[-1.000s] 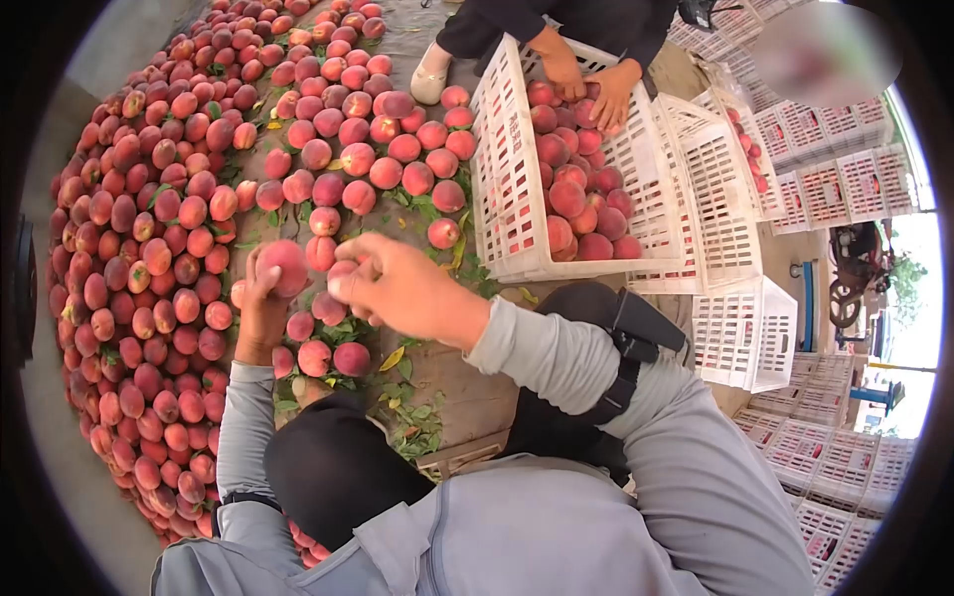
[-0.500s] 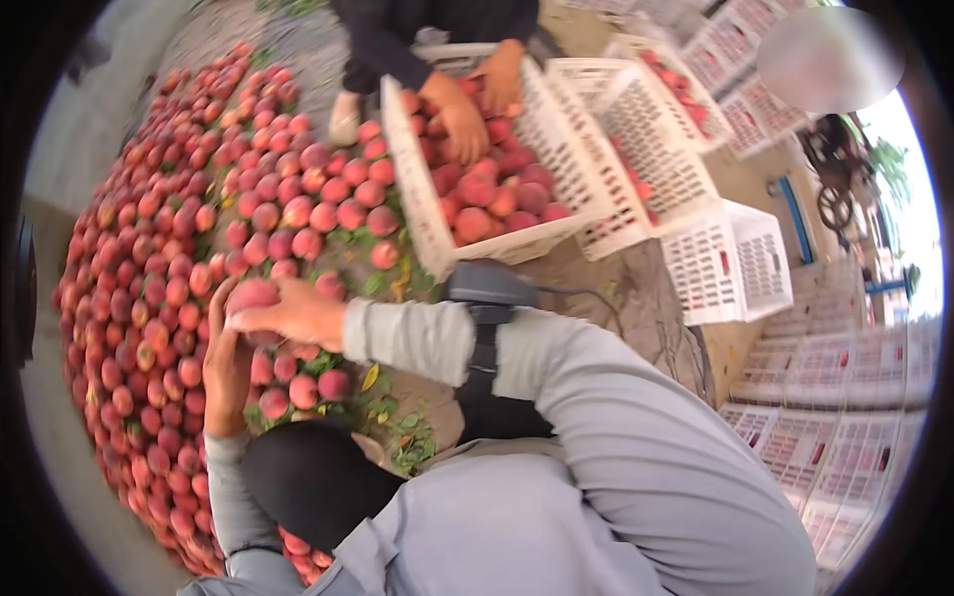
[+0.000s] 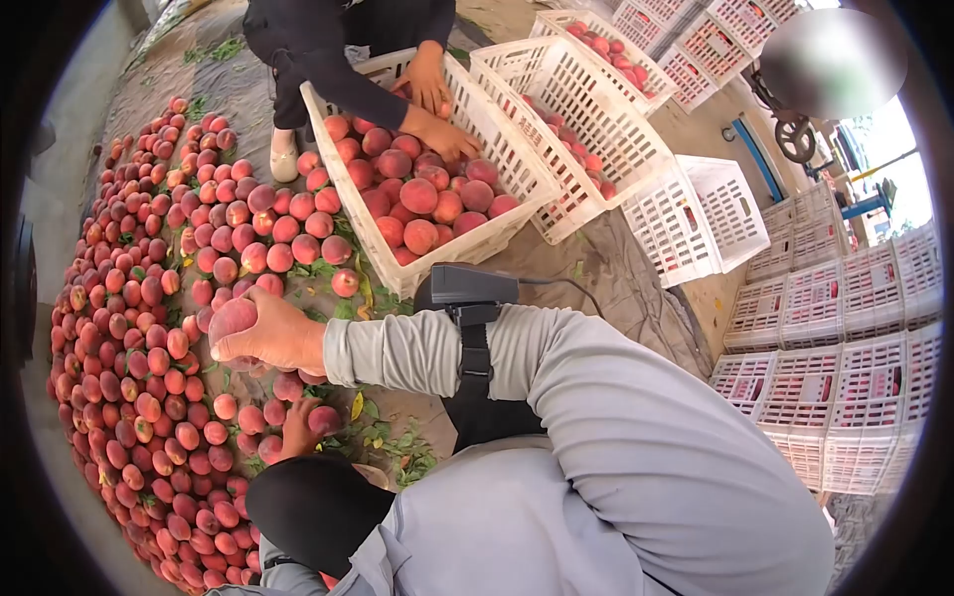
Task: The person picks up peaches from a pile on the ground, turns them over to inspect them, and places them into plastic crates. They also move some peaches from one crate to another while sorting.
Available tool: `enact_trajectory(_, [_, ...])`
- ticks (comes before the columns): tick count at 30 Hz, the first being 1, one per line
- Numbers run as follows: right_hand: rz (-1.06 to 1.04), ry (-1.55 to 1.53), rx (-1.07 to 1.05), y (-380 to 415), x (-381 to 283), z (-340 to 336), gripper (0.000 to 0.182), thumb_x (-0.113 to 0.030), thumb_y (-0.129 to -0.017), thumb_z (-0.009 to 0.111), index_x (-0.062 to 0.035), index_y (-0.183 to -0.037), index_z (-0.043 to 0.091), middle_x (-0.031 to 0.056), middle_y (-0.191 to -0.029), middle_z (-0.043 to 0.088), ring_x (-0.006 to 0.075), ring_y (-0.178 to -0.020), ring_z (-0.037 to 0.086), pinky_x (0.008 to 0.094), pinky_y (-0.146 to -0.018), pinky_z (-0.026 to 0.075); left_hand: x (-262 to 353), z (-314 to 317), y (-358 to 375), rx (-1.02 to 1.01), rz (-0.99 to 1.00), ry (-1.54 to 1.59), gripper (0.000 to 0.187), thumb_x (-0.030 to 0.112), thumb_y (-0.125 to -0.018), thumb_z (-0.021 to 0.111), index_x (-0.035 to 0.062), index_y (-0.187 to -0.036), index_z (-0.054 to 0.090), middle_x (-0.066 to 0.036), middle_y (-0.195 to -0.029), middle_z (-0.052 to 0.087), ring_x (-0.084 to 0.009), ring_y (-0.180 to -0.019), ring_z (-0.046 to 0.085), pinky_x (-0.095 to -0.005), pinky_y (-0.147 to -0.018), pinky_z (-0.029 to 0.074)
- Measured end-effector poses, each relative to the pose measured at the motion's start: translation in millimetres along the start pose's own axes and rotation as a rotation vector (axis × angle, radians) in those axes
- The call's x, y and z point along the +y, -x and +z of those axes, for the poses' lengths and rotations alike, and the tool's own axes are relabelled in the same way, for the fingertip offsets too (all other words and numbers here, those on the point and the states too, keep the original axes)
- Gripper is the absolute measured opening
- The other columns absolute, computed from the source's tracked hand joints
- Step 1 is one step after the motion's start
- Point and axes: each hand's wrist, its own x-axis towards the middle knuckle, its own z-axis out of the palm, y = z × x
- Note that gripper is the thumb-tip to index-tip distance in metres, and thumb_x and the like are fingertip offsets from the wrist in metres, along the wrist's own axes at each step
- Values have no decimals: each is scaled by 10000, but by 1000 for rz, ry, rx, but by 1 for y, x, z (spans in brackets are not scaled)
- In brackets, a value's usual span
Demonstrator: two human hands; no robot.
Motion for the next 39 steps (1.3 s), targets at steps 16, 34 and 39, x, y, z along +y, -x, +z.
enact_trajectory(16, [-5, 253, 58, -12, 14, -2, 759, -228, -693, 818, 45, -1270, 406, 141, -1085, 570, 186, -957, 598, 316, -766, 532, 1, 10, 7, -8, -206, -53, 672, 135, -588, 783, 141, -1213, 537, -135, -1108, 566, -351, -999, 583, -414, -848, 489])
enact_trajectory(34, [-122, 140, 74, -25, 15, 11, 768, -351, -739, 772, 34, -1277, 382, 165, -1137, 550, 234, -994, 600, 343, -786, 526, 168, -233, 56, 734, -333, 1279, 541, 432, -914, 569, 111, -1337, 465, -75, -1226, 563, -194, -1001, 573, -346, -772, 480])
enact_trajectory(39, [-159, 72, 37, -16, 3, 13, 777, -350, -754, 758, 49, -1290, 361, 160, -1138, 551, 210, -997, 593, 328, -756, 537, 271, -259, 43, 782, -156, 1358, 579, 261, -888, 640, 61, -1373, 395, -125, -1291, 522, -225, -1063, 566, -315, -704, 517])
